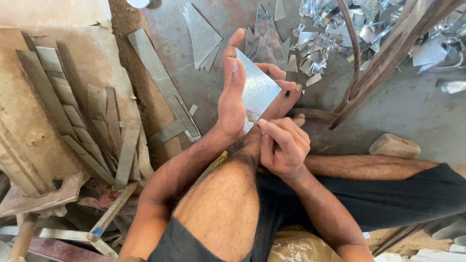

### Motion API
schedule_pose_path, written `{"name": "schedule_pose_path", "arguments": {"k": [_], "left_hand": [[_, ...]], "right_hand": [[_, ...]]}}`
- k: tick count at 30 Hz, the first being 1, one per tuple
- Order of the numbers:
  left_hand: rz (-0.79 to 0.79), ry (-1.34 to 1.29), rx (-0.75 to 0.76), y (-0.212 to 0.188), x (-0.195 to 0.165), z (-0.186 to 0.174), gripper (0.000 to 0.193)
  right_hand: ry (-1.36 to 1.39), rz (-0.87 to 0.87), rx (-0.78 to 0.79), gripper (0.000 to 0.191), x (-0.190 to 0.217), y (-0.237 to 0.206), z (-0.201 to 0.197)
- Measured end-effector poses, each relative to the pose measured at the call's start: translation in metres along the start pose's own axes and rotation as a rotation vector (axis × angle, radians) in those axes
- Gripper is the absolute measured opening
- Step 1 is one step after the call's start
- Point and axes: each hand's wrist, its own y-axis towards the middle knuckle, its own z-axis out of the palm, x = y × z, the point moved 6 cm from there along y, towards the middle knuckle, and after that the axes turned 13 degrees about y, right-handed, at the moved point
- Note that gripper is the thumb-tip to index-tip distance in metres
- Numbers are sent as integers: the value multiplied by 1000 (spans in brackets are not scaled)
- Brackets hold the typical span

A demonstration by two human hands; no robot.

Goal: The person sits on the workshop floor and trims small triangular sheet-metal pieces, cutting and shaping their edges with a small hand-held cutting tool and setting finished pieces aside. Later the person handles a wooden frame with metal rods and a mallet, positioning pieces against it.

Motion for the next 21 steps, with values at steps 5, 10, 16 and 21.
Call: {"name": "schedule_pose_path", "arguments": {"k": [5,10,16,21], "left_hand": [[-90,-98,-59,-4,-2,3,74],[-81,52,-40,1,-5,2,74],[-89,-44,-137,4,2,-4,75],[-139,-147,-161,4,10,-6,72]], "right_hand": [[-56,110,-87,21,-10,2,-8],[-62,-42,24,21,-3,0,0],[32,3,48,22,2,0,6],[47,163,-67,16,-11,10,-4]]}}
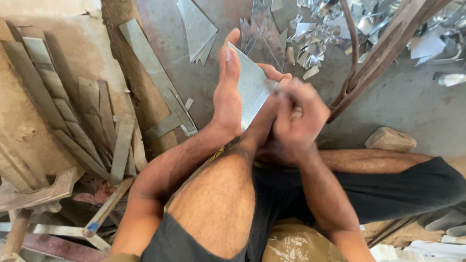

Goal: The person sits on the workshop floor and trims small triangular sheet-metal pieces, cutting and shaping their edges with a small hand-held cutting tool and setting finished pieces aside. Later the person handles a wooden frame with metal rods and a mallet, positioning pieces against it.

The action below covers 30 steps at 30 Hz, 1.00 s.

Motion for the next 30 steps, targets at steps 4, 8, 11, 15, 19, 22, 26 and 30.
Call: {"name": "schedule_pose_path", "arguments": {"k": [4,8,11,15,19,22,26,30], "left_hand": [[-45,-34,-15,4,10,-6,68],[-49,116,-13,12,11,-13,63],[-21,410,189,7,-2,-9,46],[148,1051,603,-28,-28,-6,34],[41,1443,500,-41,-33,-19,42],[10,1368,516,-45,-34,-20,40],[-10,1301,509,-45,-30,-24,39],[-16,1212,484,-45,-24,-28,36]], "right_hand": [[-65,-91,60,23,4,-10,7],[159,84,120,24,-2,-38,1],[408,345,-58,28,-27,-50,-31],[250,273,1,29,-28,-55,-50],[120,-51,251,25,-15,-41,-23],[79,-26,225,24,-17,-24,-11],[8,-192,243,27,15,-25,-5],[74,-200,303,26,21,-20,-3]]}}
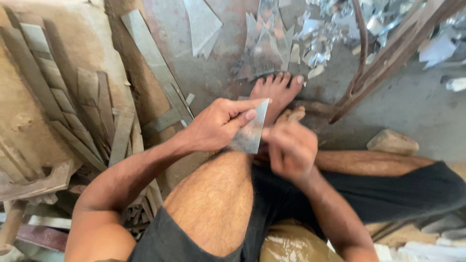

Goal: The person sits on the workshop floor and trims small triangular sheet-metal pieces, cutting and shaping their edges with a small hand-held cutting tool and setting finished pieces aside. Later the person handles a wooden frame with metal rods and a mallet, positioning pieces against it.

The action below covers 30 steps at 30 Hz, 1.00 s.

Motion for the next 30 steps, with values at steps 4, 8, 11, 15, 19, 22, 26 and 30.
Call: {"name": "schedule_pose_path", "arguments": {"k": [4,8,11,15,19,22,26,30], "left_hand": [[-214,-38,106,-5,19,9,41],[-81,-228,5,-3,21,4,38],[-45,-385,-66,15,31,1,38],[94,-52,-334,58,46,-33,42],[-72,883,-959,59,51,-91,68],[-190,886,-974,62,58,-107,101],[-187,744,-950,61,61,-112,105],[-125,783,-1024,52,60,-118,86]], "right_hand": [[-60,166,-97,25,-15,5,-6],[39,67,102,27,12,-19,8],[90,145,55,29,8,-45,0],[168,324,-302,28,-34,-72,-32],[199,423,-484,29,-58,-91,-53],[246,475,-542,31,-68,-100,-56],[284,508,-509,32,-78,-103,-50],[280,500,-467,32,-81,-98,-46]]}}
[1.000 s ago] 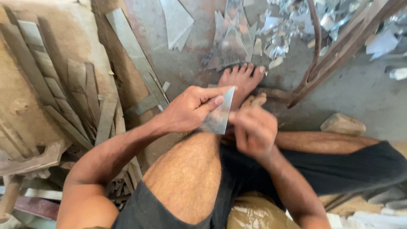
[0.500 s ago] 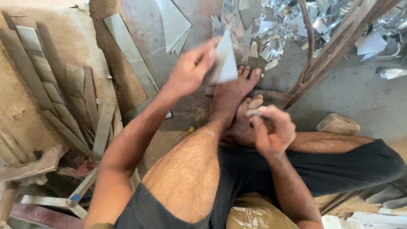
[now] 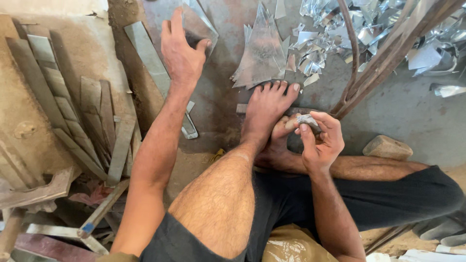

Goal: The person sits on the workshop floor and trims small triangular sheet-metal pieces, cutting and shaping their edges with a small hand-held cutting tool and setting finished pieces aside. Later the person handles a wooden frame with metal rods and a mallet, positioning pieces against it.

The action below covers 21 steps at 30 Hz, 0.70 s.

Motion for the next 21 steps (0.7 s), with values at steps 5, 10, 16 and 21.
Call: {"name": "schedule_pose_path", "arguments": {"k": [5,10,16,21], "left_hand": [[-171,-551,321,-19,-2,16,33],[-330,-1590,700,-70,-73,12,65],[-375,-1734,698,-86,-122,-6,64],[-422,-1713,593,-82,-125,-8,79]], "right_hand": [[-24,-27,14,32,11,6,13],[38,-48,47,36,19,14,41],[-119,-174,41,29,37,28,70],[-331,-451,211,25,66,26,95]]}}
